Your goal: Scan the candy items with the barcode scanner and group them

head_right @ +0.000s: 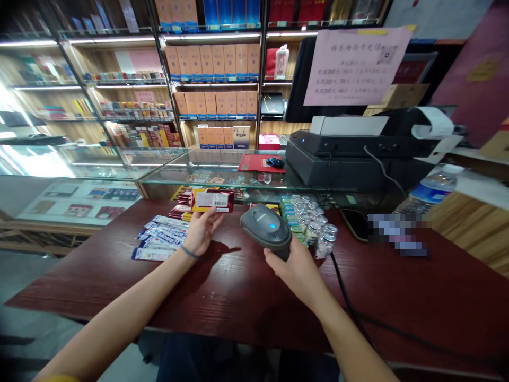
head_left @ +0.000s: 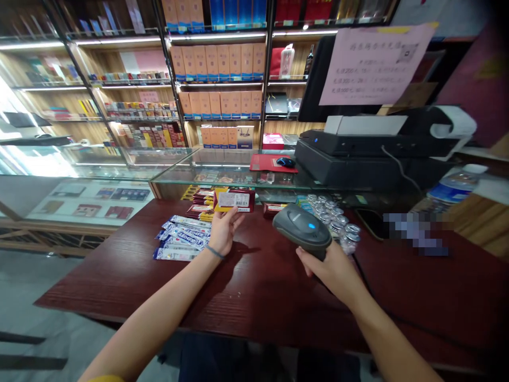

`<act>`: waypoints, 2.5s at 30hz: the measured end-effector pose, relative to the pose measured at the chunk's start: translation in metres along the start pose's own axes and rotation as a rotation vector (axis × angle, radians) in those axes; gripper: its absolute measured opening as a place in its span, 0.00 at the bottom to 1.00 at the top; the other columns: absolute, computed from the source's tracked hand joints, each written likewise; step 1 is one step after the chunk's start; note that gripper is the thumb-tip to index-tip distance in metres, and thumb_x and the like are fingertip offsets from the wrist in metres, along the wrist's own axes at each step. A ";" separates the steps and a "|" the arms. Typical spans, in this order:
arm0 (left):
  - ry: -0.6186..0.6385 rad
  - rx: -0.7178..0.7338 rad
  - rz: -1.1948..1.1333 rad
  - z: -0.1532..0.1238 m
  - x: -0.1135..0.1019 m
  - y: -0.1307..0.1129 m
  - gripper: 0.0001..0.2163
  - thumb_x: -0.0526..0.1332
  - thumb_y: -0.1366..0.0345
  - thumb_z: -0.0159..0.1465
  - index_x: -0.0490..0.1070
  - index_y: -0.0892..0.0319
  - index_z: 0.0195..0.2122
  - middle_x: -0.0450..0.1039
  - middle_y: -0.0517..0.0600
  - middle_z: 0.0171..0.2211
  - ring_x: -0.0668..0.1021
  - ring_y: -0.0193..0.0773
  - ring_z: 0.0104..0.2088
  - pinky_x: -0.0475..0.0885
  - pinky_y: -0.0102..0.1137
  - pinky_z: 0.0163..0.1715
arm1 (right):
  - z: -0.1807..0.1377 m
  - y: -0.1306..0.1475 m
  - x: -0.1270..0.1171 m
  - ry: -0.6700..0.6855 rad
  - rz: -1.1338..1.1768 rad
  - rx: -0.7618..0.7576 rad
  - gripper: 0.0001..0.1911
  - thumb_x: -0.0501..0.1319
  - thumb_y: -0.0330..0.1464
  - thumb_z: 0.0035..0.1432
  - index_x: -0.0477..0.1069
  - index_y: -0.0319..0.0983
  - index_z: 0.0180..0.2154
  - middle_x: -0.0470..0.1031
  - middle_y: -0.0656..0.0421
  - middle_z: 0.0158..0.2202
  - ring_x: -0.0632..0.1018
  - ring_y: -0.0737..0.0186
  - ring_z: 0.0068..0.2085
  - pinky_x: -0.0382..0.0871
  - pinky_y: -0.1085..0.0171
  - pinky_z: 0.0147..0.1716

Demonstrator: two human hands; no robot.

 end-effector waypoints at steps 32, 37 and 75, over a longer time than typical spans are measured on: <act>0.533 0.851 1.673 0.042 0.129 0.084 0.14 0.55 0.68 0.71 0.81 0.55 0.48 0.71 0.55 0.38 0.73 0.44 0.41 0.69 0.36 0.44 | 0.020 -0.020 -0.075 -0.185 0.604 0.066 0.10 0.72 0.35 0.51 0.73 0.39 0.31 0.71 0.65 0.18 0.68 0.69 0.16 0.63 0.68 0.18; 0.580 0.805 1.758 0.046 0.130 0.106 0.15 0.54 0.69 0.71 0.80 0.55 0.51 0.72 0.56 0.39 0.74 0.45 0.43 0.70 0.36 0.45 | 0.018 -0.017 -0.077 -0.189 0.611 0.036 0.09 0.71 0.34 0.52 0.73 0.39 0.32 0.72 0.65 0.19 0.69 0.69 0.16 0.64 0.67 0.18; 0.180 0.659 1.530 0.064 -0.016 -0.132 0.08 0.62 0.61 0.65 0.77 0.56 0.41 0.81 0.51 0.38 0.81 0.42 0.39 0.74 0.33 0.42 | 0.005 -0.008 -0.032 0.051 0.543 0.100 0.15 0.71 0.42 0.56 0.72 0.40 0.27 0.69 0.64 0.19 0.69 0.67 0.19 0.64 0.66 0.21</act>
Point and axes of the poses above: each hand's wrist, its own z-axis towards the middle knuckle, its own x-axis out of the palm, y = z × x, the point moved 9 cm from there along z, towards the middle knuckle
